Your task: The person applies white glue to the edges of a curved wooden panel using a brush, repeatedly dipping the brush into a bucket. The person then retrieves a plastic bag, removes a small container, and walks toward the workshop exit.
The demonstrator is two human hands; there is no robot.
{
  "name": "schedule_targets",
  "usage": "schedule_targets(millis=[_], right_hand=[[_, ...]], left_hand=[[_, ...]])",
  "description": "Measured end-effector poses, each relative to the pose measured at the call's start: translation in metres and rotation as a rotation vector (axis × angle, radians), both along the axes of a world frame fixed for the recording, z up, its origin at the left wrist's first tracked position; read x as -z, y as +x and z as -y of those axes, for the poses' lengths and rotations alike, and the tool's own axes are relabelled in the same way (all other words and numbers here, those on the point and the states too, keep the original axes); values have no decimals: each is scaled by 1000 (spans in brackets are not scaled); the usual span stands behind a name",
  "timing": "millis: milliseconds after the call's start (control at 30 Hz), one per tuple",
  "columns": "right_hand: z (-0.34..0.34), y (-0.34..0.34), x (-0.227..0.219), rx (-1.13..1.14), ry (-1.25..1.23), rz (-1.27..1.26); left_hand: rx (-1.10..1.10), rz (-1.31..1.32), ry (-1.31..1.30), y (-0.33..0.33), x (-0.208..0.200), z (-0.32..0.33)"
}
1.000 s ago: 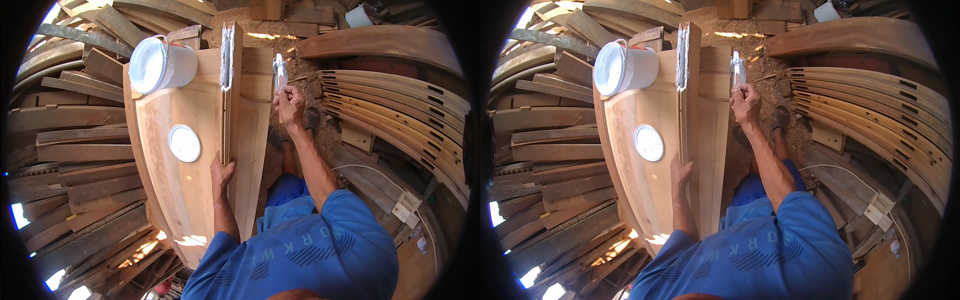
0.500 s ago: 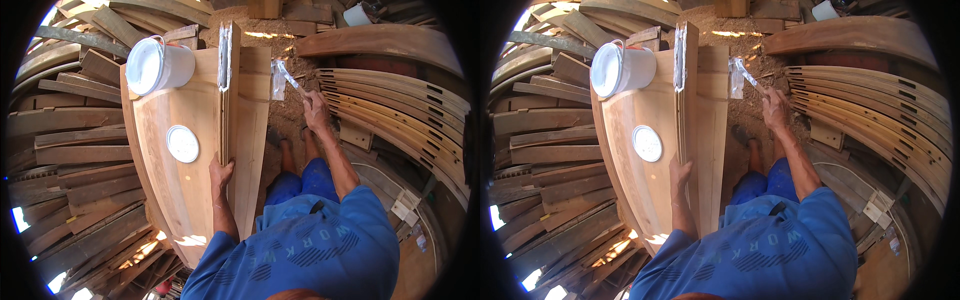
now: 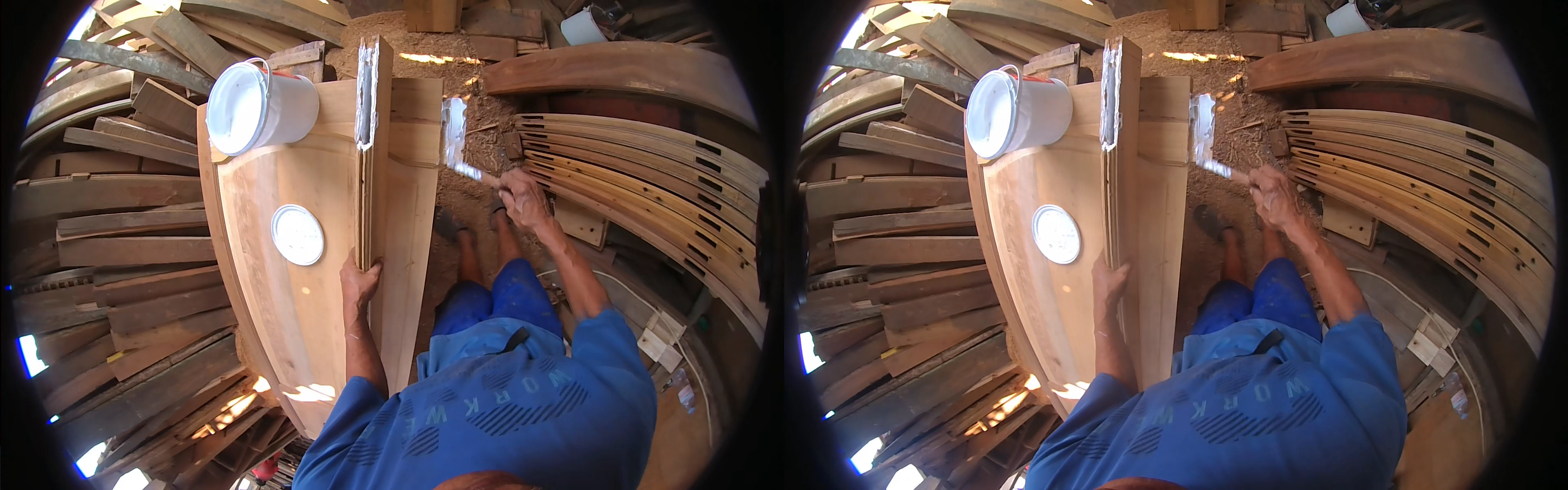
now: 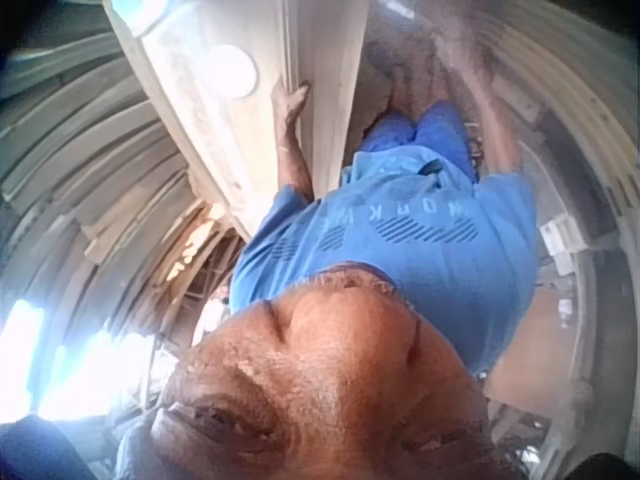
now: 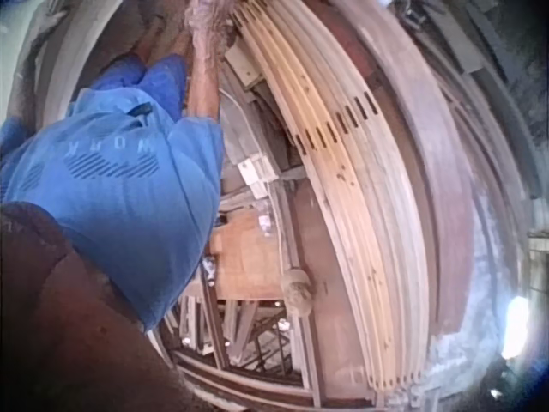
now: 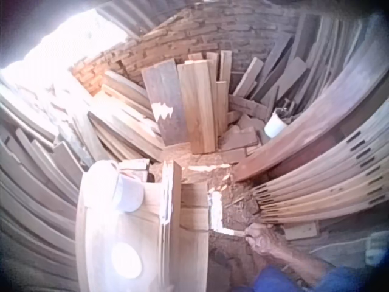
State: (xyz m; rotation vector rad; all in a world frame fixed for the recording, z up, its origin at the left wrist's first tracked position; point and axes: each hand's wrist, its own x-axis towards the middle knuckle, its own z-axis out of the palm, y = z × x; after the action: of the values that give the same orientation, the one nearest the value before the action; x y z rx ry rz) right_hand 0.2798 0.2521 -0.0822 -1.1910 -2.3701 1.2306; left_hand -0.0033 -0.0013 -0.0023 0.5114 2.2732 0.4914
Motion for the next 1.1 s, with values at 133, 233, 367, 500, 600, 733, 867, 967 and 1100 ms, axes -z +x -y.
schedule_targets(millis=[133,233,367,500,600,733,867,967,1100], right_hand=[[-5,-12,-23,134,-63,-118],[-36,-39,-11,260,65,-108],[-43,-52,0,201,109,-64],[-23,-26,-4,-9,-115,8],[-27,-11,-10,66,-229,-110],[-78,-23,-8,186,146,-88],[-89,-19,9,118,27,8],[-68,-4,5,97,-97,51],[-37,19,8,-12,-176,37]], left_hand=[[2,-3,-6,1,-5,-2],[11,-2,-26,-1,-5,-3],[-8,6,-12,0,-3,-2],[-9,0,-7,2,-6,-6],[3,-21,-42,1,-5,-5],[7,-15,-2,2,-7,-6],[18,-21,-20,0,-4,-4],[7,-19,-28,1,-6,-6],[-2,-24,2,3,-8,-5]])
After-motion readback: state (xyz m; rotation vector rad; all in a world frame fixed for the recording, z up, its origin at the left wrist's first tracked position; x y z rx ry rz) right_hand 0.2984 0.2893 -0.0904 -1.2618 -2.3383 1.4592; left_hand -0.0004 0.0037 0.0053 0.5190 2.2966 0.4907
